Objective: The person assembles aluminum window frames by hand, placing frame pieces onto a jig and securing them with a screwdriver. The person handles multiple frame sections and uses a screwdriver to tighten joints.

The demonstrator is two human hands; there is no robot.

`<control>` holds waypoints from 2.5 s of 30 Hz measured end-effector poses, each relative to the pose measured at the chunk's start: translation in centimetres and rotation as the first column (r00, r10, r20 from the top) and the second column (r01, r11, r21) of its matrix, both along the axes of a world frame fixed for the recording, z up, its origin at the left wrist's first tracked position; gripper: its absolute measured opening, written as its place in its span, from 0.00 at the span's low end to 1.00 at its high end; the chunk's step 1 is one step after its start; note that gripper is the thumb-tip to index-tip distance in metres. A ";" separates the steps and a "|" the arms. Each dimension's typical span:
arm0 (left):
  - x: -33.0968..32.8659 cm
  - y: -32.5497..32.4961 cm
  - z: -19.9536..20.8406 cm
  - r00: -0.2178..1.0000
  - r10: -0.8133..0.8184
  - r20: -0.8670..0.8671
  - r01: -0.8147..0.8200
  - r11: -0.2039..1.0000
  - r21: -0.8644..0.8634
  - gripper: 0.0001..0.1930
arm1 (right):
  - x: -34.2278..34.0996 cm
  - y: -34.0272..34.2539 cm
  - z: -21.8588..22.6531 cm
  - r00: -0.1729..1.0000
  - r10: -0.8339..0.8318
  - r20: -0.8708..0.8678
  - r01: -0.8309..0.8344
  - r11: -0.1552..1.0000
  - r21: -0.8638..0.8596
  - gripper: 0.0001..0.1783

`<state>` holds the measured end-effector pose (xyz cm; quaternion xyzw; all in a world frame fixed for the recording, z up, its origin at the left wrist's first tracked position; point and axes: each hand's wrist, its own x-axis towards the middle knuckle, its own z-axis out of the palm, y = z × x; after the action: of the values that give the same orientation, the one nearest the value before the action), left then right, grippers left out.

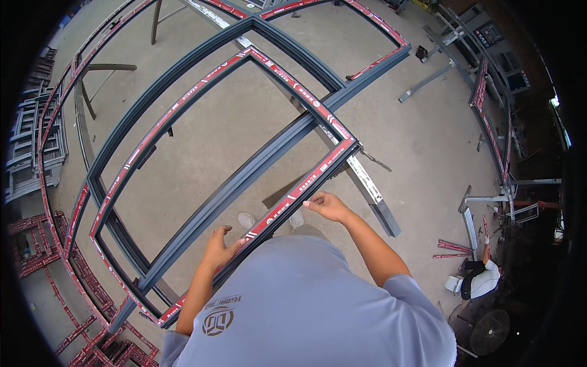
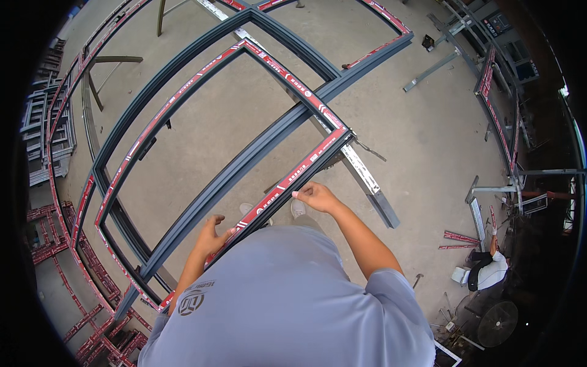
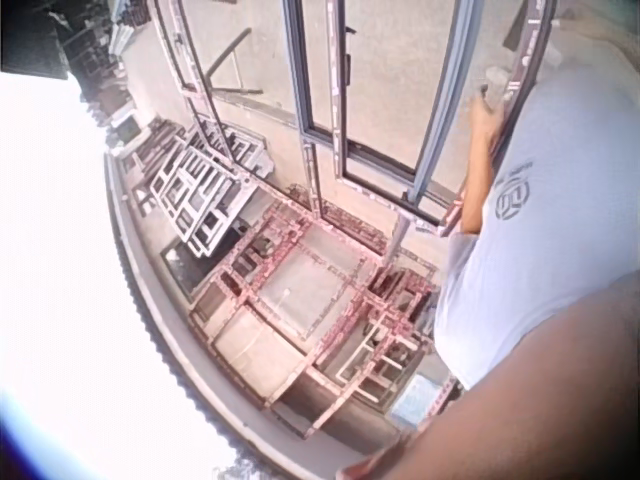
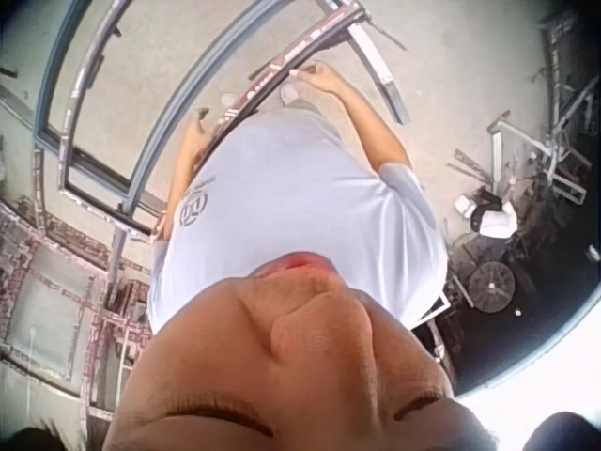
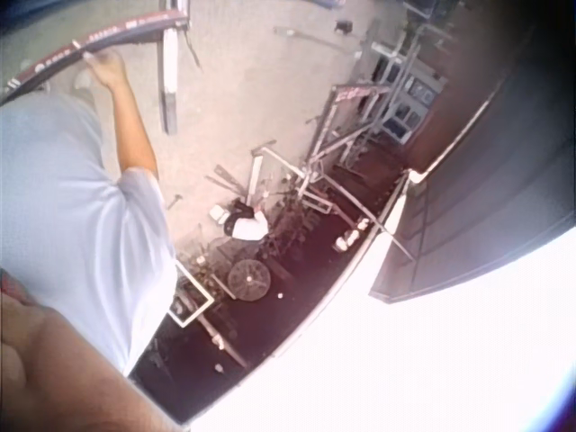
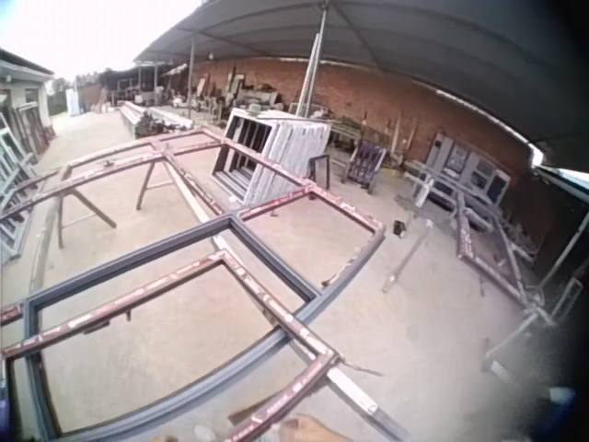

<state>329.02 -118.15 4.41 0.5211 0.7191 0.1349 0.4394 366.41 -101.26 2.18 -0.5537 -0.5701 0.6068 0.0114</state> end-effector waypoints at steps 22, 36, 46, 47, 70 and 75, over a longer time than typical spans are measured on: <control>8.0 -4.1 -1.3 0.845 0.208 -0.493 -0.140 0.975 0.172 0.29 | 17.8 11.4 -9.4 0.908 -0.377 0.183 0.172 0.733 0.658 0.25; 11.8 -10.6 -1.1 0.669 0.443 -0.596 -0.156 0.869 0.470 0.42 | 5.2 -1.8 -1.7 0.984 0.156 -0.091 0.045 0.278 0.960 0.31; 8.7 -27.1 -1.8 0.323 0.790 -0.522 -0.593 0.599 0.539 0.40 | -7.1 -12.4 5.2 0.687 0.665 -0.291 -0.261 0.600 0.756 0.19; 8.5 -29.1 -2.2 0.271 0.831 -0.486 -0.601 0.541 0.589 0.38 | -8.0 -12.5 6.1 0.662 0.685 -0.306 -0.286 0.608 0.741 0.19; -31.4 -43.9 -7.2 0.011 0.844 0.537 -0.980 -0.097 0.173 0.22 | -39.3 -30.4 -1.1 0.387 0.743 0.546 -0.749 -0.093 0.656 0.30; -31.1 -45.0 -3.0 -0.020 0.844 0.536 -0.994 -0.074 0.078 0.26 | -39.6 -30.7 -0.1 0.380 0.756 0.534 -0.761 -0.072 0.644 0.31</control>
<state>297.89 -163.14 1.42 -0.0764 0.7349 0.6455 0.1935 326.81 -131.91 2.03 -0.0560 -0.9852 0.1469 -0.0685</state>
